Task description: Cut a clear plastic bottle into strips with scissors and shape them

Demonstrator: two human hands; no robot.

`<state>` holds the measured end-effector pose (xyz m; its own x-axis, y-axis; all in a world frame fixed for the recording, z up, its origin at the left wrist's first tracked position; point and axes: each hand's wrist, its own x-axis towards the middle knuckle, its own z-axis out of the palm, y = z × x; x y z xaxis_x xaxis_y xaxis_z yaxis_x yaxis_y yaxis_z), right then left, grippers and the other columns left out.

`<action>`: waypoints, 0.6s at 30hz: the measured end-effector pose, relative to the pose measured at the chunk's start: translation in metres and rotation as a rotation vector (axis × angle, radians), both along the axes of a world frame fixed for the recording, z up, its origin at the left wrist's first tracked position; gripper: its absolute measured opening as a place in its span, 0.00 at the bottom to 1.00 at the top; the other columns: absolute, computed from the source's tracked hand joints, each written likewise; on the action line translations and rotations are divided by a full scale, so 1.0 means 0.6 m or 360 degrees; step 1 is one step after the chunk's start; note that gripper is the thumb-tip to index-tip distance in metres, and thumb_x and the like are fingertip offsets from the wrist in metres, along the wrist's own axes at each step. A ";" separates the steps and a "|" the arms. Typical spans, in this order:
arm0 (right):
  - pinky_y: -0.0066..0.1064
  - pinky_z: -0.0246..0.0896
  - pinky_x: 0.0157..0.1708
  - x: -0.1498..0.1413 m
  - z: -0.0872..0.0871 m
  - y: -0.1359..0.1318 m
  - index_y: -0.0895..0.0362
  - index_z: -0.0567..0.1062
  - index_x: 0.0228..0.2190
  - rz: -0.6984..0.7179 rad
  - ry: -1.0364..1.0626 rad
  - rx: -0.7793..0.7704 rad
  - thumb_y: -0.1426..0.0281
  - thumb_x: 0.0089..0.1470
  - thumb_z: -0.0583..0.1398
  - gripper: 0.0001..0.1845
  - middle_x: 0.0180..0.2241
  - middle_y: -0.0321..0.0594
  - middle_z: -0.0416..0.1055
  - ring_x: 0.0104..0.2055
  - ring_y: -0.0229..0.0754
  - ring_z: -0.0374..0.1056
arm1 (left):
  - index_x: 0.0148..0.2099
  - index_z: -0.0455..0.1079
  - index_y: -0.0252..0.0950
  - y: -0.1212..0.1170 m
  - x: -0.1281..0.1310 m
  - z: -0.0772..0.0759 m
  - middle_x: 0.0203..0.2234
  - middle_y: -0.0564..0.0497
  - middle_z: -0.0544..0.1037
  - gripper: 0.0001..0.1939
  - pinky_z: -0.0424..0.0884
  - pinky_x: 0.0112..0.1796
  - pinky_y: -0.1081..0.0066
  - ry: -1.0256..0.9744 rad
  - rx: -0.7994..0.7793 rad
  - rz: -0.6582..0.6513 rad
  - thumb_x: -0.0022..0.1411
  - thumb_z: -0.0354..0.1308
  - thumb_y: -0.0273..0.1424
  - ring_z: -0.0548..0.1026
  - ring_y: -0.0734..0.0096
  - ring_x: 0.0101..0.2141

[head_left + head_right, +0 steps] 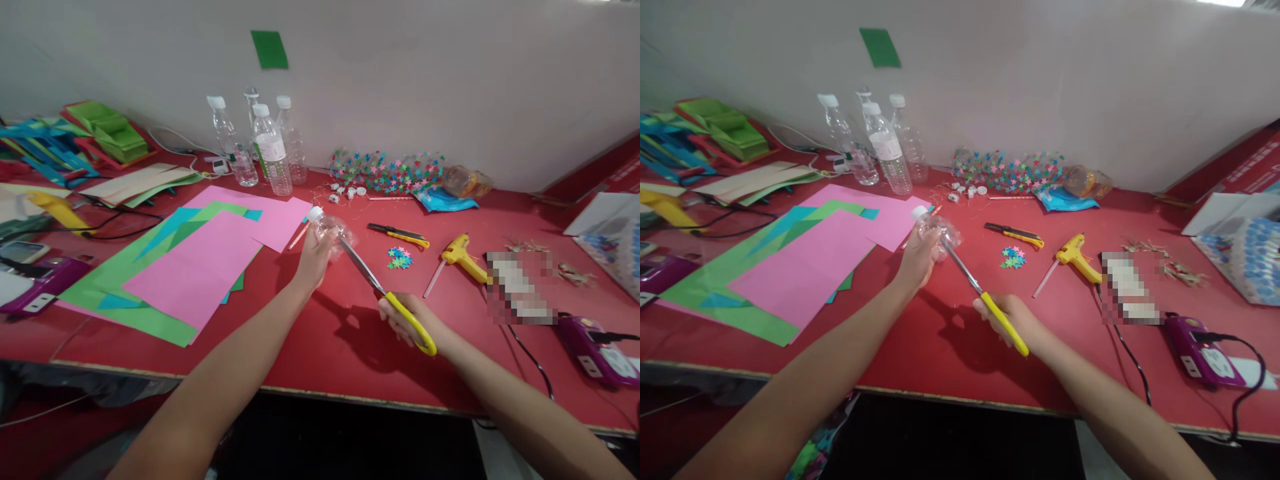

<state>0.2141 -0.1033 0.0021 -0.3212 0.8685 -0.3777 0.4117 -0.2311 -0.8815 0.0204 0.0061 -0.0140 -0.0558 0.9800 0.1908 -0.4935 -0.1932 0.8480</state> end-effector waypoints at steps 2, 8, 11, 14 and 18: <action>0.23 0.53 0.15 0.000 0.004 0.001 0.55 0.64 0.26 0.0018 -0.0027 0.0012 0.41 0.54 0.53 0.29 0.13 0.23 0.54 0.11 0.29 0.51 | 0.42 0.66 0.38 0.001 0.001 -0.004 0.36 0.52 0.74 0.15 0.73 0.42 0.66 0.0063 0.0052 -0.0003 0.55 0.64 0.36 0.75 0.72 0.35; 0.23 0.54 0.15 0.001 0.000 0.000 0.55 0.64 0.26 0.0003 -0.0018 0.0026 0.43 0.56 0.53 0.28 0.14 0.24 0.54 0.12 0.29 0.53 | 0.43 0.66 0.39 0.003 0.003 -0.014 0.37 0.51 0.74 0.15 0.72 0.40 0.69 0.0139 0.0112 0.0009 0.55 0.64 0.36 0.74 0.72 0.36; 0.22 0.50 0.12 -0.001 -0.004 -0.003 0.54 0.62 0.25 -0.0048 -0.0022 -0.0033 0.43 0.54 0.55 0.27 0.14 0.24 0.54 0.12 0.30 0.53 | 0.43 0.67 0.39 0.005 0.001 -0.017 0.37 0.51 0.75 0.13 0.72 0.43 0.67 0.0166 0.0110 0.0020 0.57 0.63 0.35 0.74 0.71 0.37; 0.23 0.49 0.11 -0.005 -0.004 -0.004 0.54 0.61 0.24 -0.0063 -0.0006 -0.0042 0.43 0.53 0.56 0.27 0.13 0.24 0.53 0.11 0.30 0.52 | 0.44 0.67 0.39 0.006 0.000 -0.019 0.38 0.52 0.74 0.12 0.70 0.48 0.65 0.0181 0.0111 0.0039 0.58 0.62 0.34 0.74 0.71 0.40; 0.23 0.49 0.11 -0.007 -0.001 -0.004 0.54 0.61 0.24 -0.0071 0.0016 -0.0029 0.42 0.52 0.56 0.28 0.13 0.24 0.53 0.11 0.30 0.52 | 0.44 0.66 0.39 0.005 0.001 -0.015 0.37 0.52 0.73 0.14 0.71 0.48 0.64 0.0127 0.0083 -0.0006 0.56 0.63 0.34 0.75 0.70 0.39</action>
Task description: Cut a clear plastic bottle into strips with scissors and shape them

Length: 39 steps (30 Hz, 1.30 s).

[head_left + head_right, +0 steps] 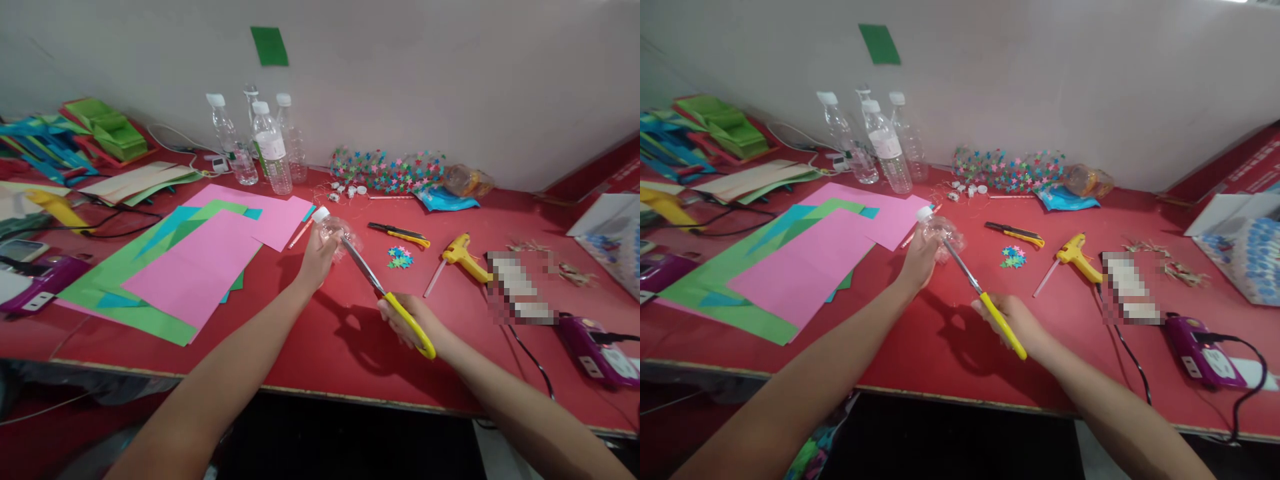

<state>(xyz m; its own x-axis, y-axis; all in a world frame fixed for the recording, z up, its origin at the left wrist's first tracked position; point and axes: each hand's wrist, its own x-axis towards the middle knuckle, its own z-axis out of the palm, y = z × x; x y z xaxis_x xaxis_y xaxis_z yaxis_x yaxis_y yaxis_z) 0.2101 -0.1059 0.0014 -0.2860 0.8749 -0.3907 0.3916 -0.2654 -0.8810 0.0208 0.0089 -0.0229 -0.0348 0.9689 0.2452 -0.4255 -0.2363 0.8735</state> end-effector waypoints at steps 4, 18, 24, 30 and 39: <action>0.23 0.51 0.13 0.004 0.000 0.001 0.55 0.64 0.26 0.0031 -0.0009 0.0052 0.41 0.54 0.54 0.29 0.13 0.23 0.52 0.11 0.29 0.50 | 0.42 0.67 0.39 -0.005 0.002 0.008 0.37 0.51 0.74 0.14 0.71 0.44 0.64 0.0037 0.0061 -0.0031 0.56 0.64 0.36 0.74 0.69 0.37; 0.22 0.47 0.10 0.004 0.008 -0.004 0.54 0.62 0.23 -0.0014 -0.0026 0.0008 0.44 0.53 0.57 0.27 0.13 0.26 0.54 0.11 0.30 0.52 | 0.44 0.65 0.39 -0.009 0.004 0.007 0.37 0.49 0.75 0.21 0.73 0.44 0.61 -0.0009 0.0024 -0.0143 0.53 0.67 0.43 0.76 0.66 0.37; 0.21 0.49 0.11 0.001 0.002 0.001 0.55 0.63 0.25 -0.0003 -0.0005 0.0025 0.41 0.53 0.54 0.29 0.13 0.24 0.53 0.11 0.29 0.51 | 0.44 0.64 0.39 -0.001 0.001 0.001 0.39 0.49 0.74 0.20 0.71 0.43 0.63 0.0109 0.0136 -0.0091 0.55 0.64 0.43 0.74 0.67 0.39; 0.20 0.50 0.12 0.006 0.000 0.003 0.55 0.64 0.26 0.0010 -0.0008 0.0053 0.41 0.55 0.52 0.29 0.14 0.24 0.54 0.11 0.27 0.51 | 0.43 0.63 0.38 0.000 -0.003 0.005 0.37 0.48 0.73 0.19 0.69 0.41 0.64 0.0484 0.0445 -0.0017 0.60 0.58 0.48 0.72 0.68 0.36; 0.21 0.47 0.09 0.001 0.013 -0.003 0.54 0.61 0.22 -0.0078 -0.0050 0.0003 0.42 0.52 0.56 0.28 0.12 0.24 0.53 0.10 0.29 0.51 | 0.43 0.62 0.39 -0.002 -0.004 0.013 0.36 0.48 0.73 0.23 0.71 0.38 0.65 0.0412 0.0420 -0.0104 0.58 0.60 0.51 0.72 0.69 0.33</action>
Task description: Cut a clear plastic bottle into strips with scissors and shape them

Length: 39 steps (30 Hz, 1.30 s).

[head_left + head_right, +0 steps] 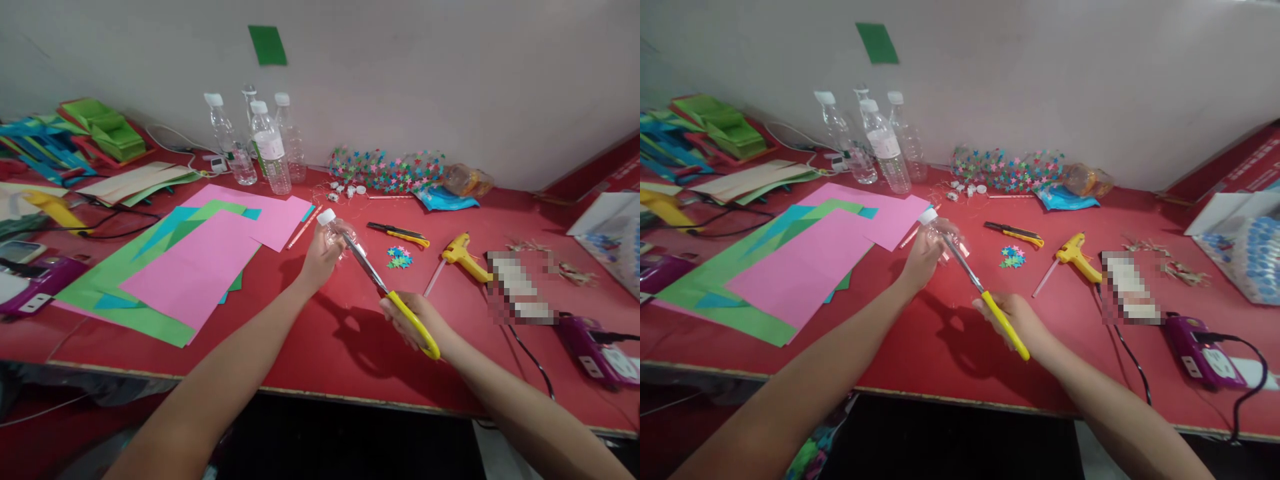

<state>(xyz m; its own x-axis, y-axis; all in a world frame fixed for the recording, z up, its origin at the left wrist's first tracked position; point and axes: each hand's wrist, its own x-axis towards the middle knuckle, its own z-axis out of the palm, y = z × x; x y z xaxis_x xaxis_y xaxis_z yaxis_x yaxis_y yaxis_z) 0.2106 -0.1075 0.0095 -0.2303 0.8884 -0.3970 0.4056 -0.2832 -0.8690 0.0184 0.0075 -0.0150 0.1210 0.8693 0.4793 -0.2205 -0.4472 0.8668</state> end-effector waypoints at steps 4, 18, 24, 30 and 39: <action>0.21 0.49 0.10 0.006 0.001 0.006 0.54 0.63 0.24 0.0057 0.0013 0.0017 0.40 0.52 0.55 0.29 0.12 0.23 0.53 0.10 0.29 0.51 | 0.44 0.62 0.39 0.011 -0.004 -0.013 0.38 0.48 0.72 0.21 0.70 0.41 0.64 0.0051 0.0115 0.0046 0.59 0.59 0.49 0.72 0.69 0.37; 0.22 0.49 0.10 0.004 0.014 0.008 0.55 0.63 0.23 0.0055 -0.0041 -0.0026 0.42 0.52 0.53 0.28 0.12 0.24 0.54 0.09 0.29 0.52 | 0.51 0.59 0.40 0.020 -0.009 -0.034 0.42 0.46 0.73 0.21 0.67 0.50 0.58 0.0237 0.0214 0.0113 0.63 0.55 0.47 0.73 0.64 0.44; 0.21 0.47 0.09 0.002 0.011 0.005 0.55 0.63 0.23 0.0019 -0.0055 -0.0046 0.42 0.51 0.54 0.28 0.11 0.24 0.54 0.09 0.28 0.51 | 0.53 0.58 0.39 0.024 -0.014 -0.037 0.42 0.46 0.73 0.23 0.67 0.50 0.58 0.0282 0.0214 0.0184 0.62 0.56 0.45 0.73 0.64 0.44; 0.23 0.51 0.12 0.006 0.011 0.011 0.55 0.64 0.24 0.0042 0.0021 -0.0010 0.38 0.49 0.53 0.31 0.11 0.23 0.54 0.09 0.28 0.51 | 0.51 0.57 0.41 0.017 -0.010 -0.027 0.41 0.47 0.73 0.18 0.70 0.47 0.59 0.0287 0.0217 0.0040 0.63 0.56 0.42 0.73 0.66 0.42; 0.22 0.51 0.11 0.006 0.009 0.006 0.55 0.63 0.24 0.0039 -0.0017 -0.0002 0.43 0.54 0.54 0.28 0.12 0.24 0.54 0.10 0.28 0.52 | 0.51 0.59 0.40 0.011 -0.012 -0.028 0.42 0.46 0.73 0.19 0.68 0.49 0.59 0.0337 0.0150 0.0118 0.61 0.57 0.42 0.73 0.63 0.43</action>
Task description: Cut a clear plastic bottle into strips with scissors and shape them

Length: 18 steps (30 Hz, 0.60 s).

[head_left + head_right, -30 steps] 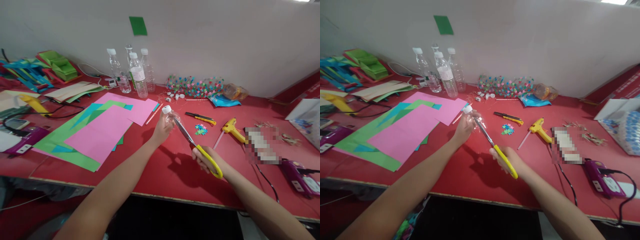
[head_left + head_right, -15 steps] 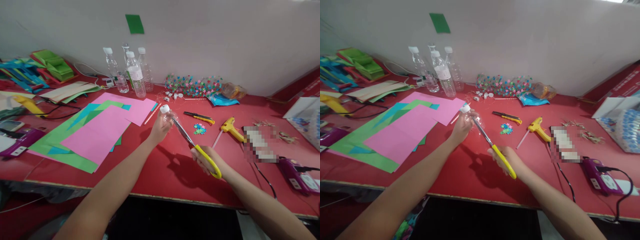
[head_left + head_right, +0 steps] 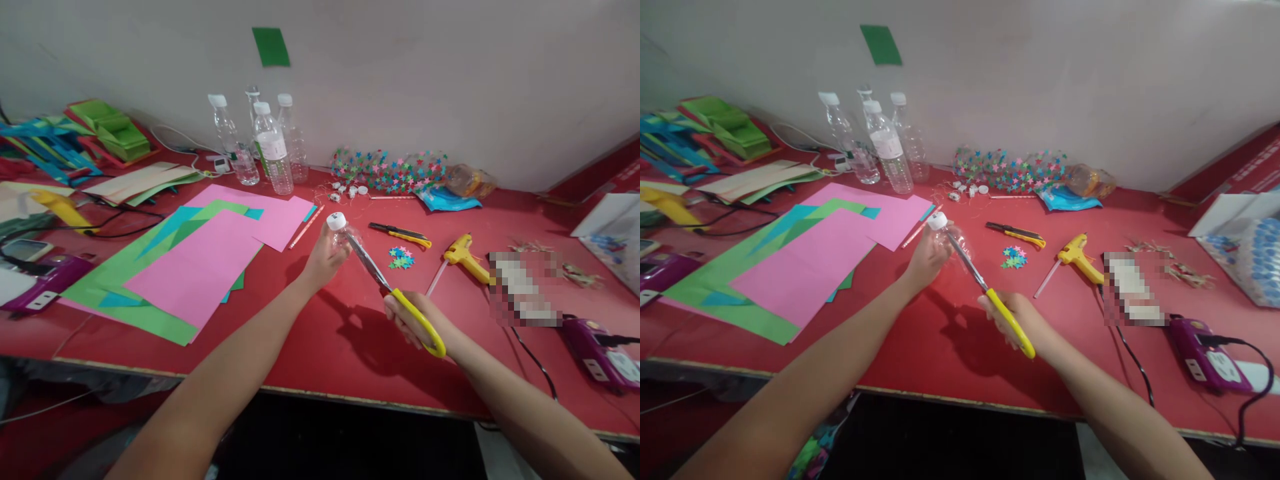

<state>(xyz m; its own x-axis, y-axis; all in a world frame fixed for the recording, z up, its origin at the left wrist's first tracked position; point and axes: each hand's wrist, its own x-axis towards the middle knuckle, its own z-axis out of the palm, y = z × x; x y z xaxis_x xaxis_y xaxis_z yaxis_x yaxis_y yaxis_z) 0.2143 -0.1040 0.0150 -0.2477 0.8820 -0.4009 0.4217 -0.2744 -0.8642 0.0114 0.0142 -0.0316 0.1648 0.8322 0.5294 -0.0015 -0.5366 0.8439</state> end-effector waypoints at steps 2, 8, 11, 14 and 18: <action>0.21 0.50 0.10 0.000 -0.002 -0.001 0.55 0.63 0.24 -0.0010 -0.0020 -0.0003 0.44 0.54 0.55 0.27 0.12 0.24 0.54 0.10 0.29 0.52 | 0.52 0.59 0.41 0.001 -0.001 -0.001 0.42 0.46 0.73 0.20 0.68 0.49 0.58 -0.0001 0.0009 -0.0002 0.61 0.57 0.42 0.73 0.63 0.43; 0.21 0.47 0.08 -0.001 0.002 -0.001 0.54 0.62 0.23 -0.0028 -0.0045 -0.0047 0.43 0.53 0.55 0.27 0.11 0.23 0.53 0.09 0.29 0.51 | 0.52 0.60 0.41 0.003 -0.005 0.000 0.44 0.45 0.73 0.20 0.67 0.50 0.59 -0.0010 -0.0007 -0.0026 0.61 0.58 0.39 0.73 0.63 0.45; 0.21 0.47 0.08 -0.001 0.008 0.001 0.54 0.62 0.23 -0.0026 -0.0046 -0.0057 0.43 0.52 0.56 0.27 0.11 0.24 0.54 0.09 0.29 0.51 | 0.52 0.60 0.40 0.004 -0.009 0.003 0.44 0.45 0.73 0.20 0.67 0.50 0.58 0.0059 -0.0005 0.0022 0.59 0.59 0.37 0.73 0.62 0.44; 0.21 0.46 0.09 -0.001 0.012 0.001 0.54 0.62 0.22 -0.0026 -0.0054 -0.0053 0.43 0.52 0.56 0.27 0.11 0.24 0.54 0.09 0.29 0.51 | 0.50 0.60 0.40 0.005 -0.012 0.007 0.42 0.46 0.74 0.19 0.67 0.48 0.58 0.0119 0.0024 0.0070 0.59 0.59 0.36 0.73 0.63 0.41; 0.21 0.45 0.09 0.000 0.013 -0.001 0.54 0.61 0.22 -0.0023 -0.0073 -0.0036 0.45 0.52 0.57 0.26 0.10 0.24 0.54 0.09 0.29 0.51 | 0.50 0.61 0.40 0.004 -0.013 0.009 0.42 0.46 0.74 0.18 0.67 0.48 0.59 0.0144 0.0066 0.0137 0.58 0.59 0.35 0.73 0.62 0.42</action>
